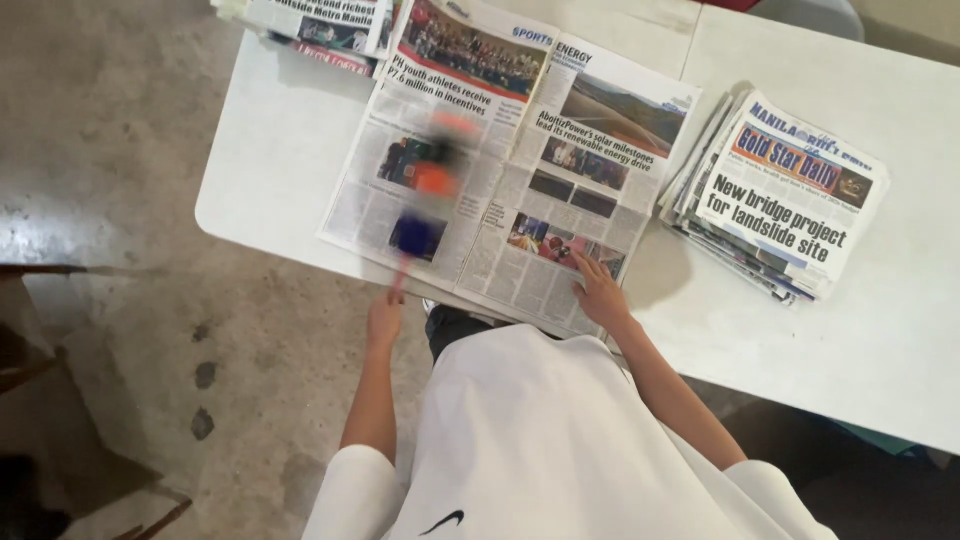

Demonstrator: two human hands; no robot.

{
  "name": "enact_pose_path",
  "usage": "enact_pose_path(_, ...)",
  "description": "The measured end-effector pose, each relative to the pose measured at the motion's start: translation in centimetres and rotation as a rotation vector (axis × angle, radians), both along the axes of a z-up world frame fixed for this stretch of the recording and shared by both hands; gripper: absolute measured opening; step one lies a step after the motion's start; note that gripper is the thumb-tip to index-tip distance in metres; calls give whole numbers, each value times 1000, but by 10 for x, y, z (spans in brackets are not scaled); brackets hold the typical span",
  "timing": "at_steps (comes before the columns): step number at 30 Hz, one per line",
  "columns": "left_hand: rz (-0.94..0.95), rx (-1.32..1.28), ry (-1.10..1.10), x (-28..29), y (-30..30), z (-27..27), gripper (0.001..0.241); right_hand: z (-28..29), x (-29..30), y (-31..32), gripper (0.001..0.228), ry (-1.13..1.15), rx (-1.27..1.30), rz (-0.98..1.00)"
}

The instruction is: Cleaning dust off various newspapers on a table using a feather duster.

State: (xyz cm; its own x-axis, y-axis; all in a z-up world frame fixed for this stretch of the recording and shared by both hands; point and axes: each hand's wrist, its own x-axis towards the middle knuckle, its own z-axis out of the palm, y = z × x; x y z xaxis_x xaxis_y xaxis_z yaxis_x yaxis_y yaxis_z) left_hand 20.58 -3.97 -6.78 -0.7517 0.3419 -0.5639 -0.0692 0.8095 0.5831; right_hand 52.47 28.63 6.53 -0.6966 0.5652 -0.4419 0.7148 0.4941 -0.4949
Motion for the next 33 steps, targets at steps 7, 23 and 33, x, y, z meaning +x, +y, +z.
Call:
enact_pose_path(7,208,325,-72,15,77,22,45,-8,-7,-4,54,70,-86,-100)
enact_pose_path(23,-723,283,-130,89,212,126,43,-7,-41,-5,41,278,-681,-744)
enact_pose_path(33,-1103,-156,366,12,190,95,108,-45,6,-16,22,234,-303,-700)
